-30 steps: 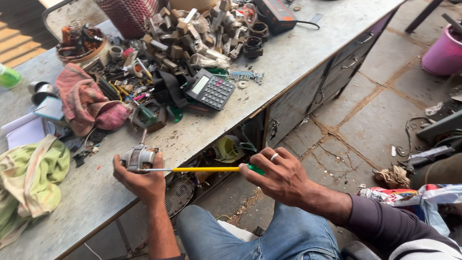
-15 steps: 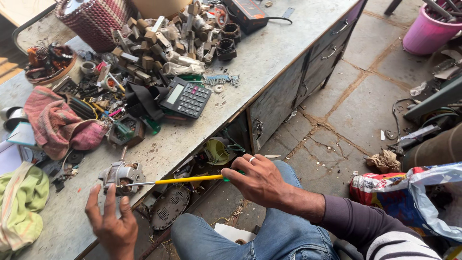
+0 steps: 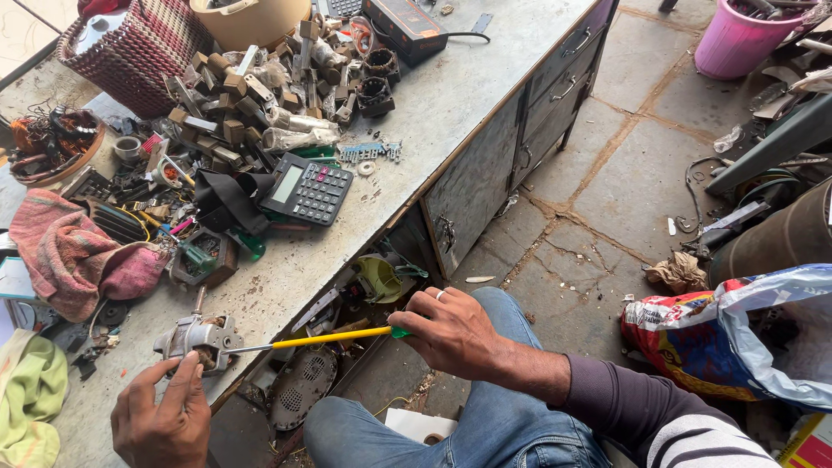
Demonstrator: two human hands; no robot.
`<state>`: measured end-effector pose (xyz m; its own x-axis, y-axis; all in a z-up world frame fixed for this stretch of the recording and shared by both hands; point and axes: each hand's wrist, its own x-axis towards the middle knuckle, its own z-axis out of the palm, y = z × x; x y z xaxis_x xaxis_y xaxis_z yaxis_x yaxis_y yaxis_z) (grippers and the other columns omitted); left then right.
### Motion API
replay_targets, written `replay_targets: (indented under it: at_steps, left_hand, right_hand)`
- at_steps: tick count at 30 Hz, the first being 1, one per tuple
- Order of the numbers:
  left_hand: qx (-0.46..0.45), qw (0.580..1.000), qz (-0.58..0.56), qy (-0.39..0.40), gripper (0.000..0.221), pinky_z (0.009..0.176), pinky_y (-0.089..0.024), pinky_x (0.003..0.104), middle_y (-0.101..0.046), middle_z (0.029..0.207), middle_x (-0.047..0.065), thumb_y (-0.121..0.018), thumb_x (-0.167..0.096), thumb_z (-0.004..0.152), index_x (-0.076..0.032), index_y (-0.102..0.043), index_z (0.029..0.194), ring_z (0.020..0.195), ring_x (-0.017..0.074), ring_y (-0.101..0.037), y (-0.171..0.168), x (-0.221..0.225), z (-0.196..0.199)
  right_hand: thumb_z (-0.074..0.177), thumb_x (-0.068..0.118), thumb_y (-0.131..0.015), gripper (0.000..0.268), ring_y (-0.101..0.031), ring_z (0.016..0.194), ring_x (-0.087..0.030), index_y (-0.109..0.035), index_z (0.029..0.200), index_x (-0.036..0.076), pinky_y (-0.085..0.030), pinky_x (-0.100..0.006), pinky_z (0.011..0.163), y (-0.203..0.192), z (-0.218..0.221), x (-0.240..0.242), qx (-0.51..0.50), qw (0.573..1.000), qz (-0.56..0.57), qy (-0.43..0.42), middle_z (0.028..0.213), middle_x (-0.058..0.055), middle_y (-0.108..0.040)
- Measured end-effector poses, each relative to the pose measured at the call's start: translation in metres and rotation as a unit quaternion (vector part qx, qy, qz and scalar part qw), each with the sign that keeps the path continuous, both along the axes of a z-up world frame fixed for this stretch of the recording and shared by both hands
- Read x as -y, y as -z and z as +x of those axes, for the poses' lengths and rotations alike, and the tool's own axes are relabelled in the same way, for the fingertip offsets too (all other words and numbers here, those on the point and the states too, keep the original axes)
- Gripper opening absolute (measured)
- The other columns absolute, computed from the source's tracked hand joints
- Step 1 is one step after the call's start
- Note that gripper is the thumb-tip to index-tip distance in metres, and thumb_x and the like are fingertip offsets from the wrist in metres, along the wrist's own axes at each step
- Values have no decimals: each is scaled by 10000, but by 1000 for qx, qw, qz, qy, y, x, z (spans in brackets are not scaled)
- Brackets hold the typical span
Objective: The person uses a screwdriver to adjust the internal components of a small electric motor held in their left hand. They repeatedly insert the screwdriver into the motor housing and turn it while rotating the motor to access different areas.
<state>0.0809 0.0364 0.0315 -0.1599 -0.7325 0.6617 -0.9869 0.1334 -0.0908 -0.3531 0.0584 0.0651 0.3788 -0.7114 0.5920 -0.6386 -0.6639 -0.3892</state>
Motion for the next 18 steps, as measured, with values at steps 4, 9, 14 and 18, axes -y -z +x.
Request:
replay_targets:
  at_steps: [4,9,14,18]
  left_hand:
    - [23,1000,9,-10,213,961,-536,312,-681,1152,-114,-841,-276,986,-305,-795,1192,1022,152,-632,-6,1,-2]
    - [5,1000,17,-3,151,961,-523,327,-682,1125,-118,-839,-294,999,-270,-787,1138,1016,155,-643,-18,3,-8]
    - [9,999,31,4,152,1037,-549,330,-684,1132,-99,-820,-295,1012,-268,-784,1157,1015,159,-642,-30,5,-14]
    - [36,998,46,-11,181,975,-561,326,-698,1122,-98,-806,-238,966,-283,-795,1141,1036,169,-672,-32,7,-15]
  right_hand:
    - [830,223,-844,357,-603,822,-169,-681,1143,172,-462,-344,662,4,1,-1,-13,1000,19,1,917,4,-601]
    - [826,227,-843,347,-603,826,-174,-687,1131,170,-459,-351,660,5,2,-2,-5,1000,22,2,910,2,-604]
    - [832,235,-835,334,-606,829,-177,-684,1123,175,-463,-354,667,5,2,-2,-10,1000,21,5,907,1,-600]
    - [838,237,-835,329,-607,821,-181,-681,1121,173,-462,-358,663,4,2,-2,-5,1000,23,5,901,-3,-598]
